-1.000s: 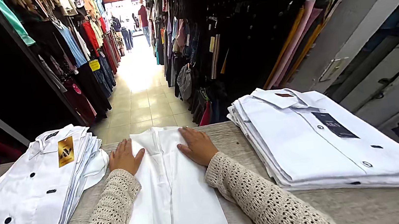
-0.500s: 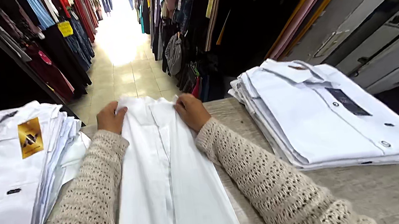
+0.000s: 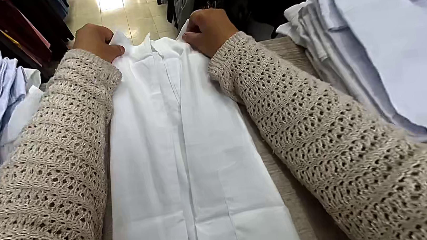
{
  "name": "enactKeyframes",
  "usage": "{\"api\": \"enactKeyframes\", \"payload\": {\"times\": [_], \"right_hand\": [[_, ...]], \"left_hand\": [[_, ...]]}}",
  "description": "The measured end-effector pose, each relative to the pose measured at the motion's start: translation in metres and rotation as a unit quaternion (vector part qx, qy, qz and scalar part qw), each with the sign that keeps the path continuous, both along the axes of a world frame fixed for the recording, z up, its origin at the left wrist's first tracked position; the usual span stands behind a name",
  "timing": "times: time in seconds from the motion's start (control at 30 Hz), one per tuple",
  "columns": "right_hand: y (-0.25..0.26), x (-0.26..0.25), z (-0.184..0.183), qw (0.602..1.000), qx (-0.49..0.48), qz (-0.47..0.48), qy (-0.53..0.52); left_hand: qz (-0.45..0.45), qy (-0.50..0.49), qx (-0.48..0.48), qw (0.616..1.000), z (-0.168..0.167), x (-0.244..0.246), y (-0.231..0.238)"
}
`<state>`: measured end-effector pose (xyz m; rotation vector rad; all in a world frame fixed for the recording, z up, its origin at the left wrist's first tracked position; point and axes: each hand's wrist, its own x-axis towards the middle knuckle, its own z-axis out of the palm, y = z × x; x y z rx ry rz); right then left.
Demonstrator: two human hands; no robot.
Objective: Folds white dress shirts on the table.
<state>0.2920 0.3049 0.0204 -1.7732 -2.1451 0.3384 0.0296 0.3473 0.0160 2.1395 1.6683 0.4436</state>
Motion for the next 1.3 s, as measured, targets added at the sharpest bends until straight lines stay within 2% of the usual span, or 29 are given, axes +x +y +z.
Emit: {"api": "enactKeyframes", "payload": {"times": [0.23, 0.33, 0.4, 0.5, 0.6, 0.67, 0.73, 0.83, 0.9, 0.97, 1.03, 1.1, 1.17, 1.27, 1.3], "right_hand": [[-0.084, 0.001, 0.002, 0.981, 0.155, 0.104, 0.053], [-0.143, -0.014, 0.008, 0.948, 0.212, 0.227, 0.071], [-0.172, -0.023, 0.009, 0.917, 0.218, 0.320, 0.093], [-0.203, -0.033, 0.014, 0.894, 0.215, 0.368, 0.140], [-0.240, -0.028, 0.025, 0.889, 0.203, 0.365, 0.187], [-0.261, -0.020, 0.034, 0.883, 0.192, 0.369, 0.216], [-0.275, -0.017, 0.055, 0.882, 0.192, 0.358, 0.239], [-0.309, -0.023, 0.092, 0.873, 0.189, 0.333, 0.301], [-0.350, -0.022, 0.096, 0.902, 0.166, 0.282, 0.281], [-0.399, -0.013, 0.064, 0.950, 0.103, 0.224, 0.190], [-0.439, -0.007, 0.029, 0.964, -0.011, 0.209, 0.165], [-0.464, -0.003, 0.008, 0.953, -0.080, 0.199, 0.213], [-0.471, 0.005, -0.005, 0.940, -0.104, 0.167, 0.278], [-0.467, 0.023, -0.009, 0.902, -0.137, 0.119, 0.393], [-0.465, 0.028, -0.007, 0.884, -0.142, 0.107, 0.431]], "left_hand": [[-0.001, -0.065, 0.093, 0.994, 0.007, -0.021, -0.048], [0.012, -0.102, 0.105, 0.989, 0.005, -0.042, -0.091], [0.035, -0.151, 0.108, 0.982, 0.002, -0.056, -0.133], [0.052, -0.211, 0.123, 0.968, 0.002, -0.081, -0.229], [0.022, -0.218, 0.193, 0.956, -0.008, -0.107, -0.369], [0.032, -0.266, 0.156, 0.951, -0.029, -0.093, -0.464], [0.064, -0.287, 0.076, 0.953, -0.047, -0.055, -0.520], [0.101, -0.270, 0.005, 0.957, -0.079, -0.011, -0.539], [0.112, -0.272, 0.031, 0.955, -0.071, 0.015, -0.543], [0.072, -0.303, 0.099, 0.945, -0.053, 0.038, -0.550], [0.015, -0.343, 0.157, 0.926, -0.040, 0.062, -0.553], [-0.048, -0.368, 0.175, 0.912, -0.034, 0.085, -0.557], [-0.107, -0.384, 0.176, 0.900, -0.038, 0.106, -0.561], [-0.190, -0.416, 0.181, 0.870, -0.045, 0.115, -0.563], [-0.187, -0.408, 0.198, 0.871, -0.045, 0.112, -0.563]]}}
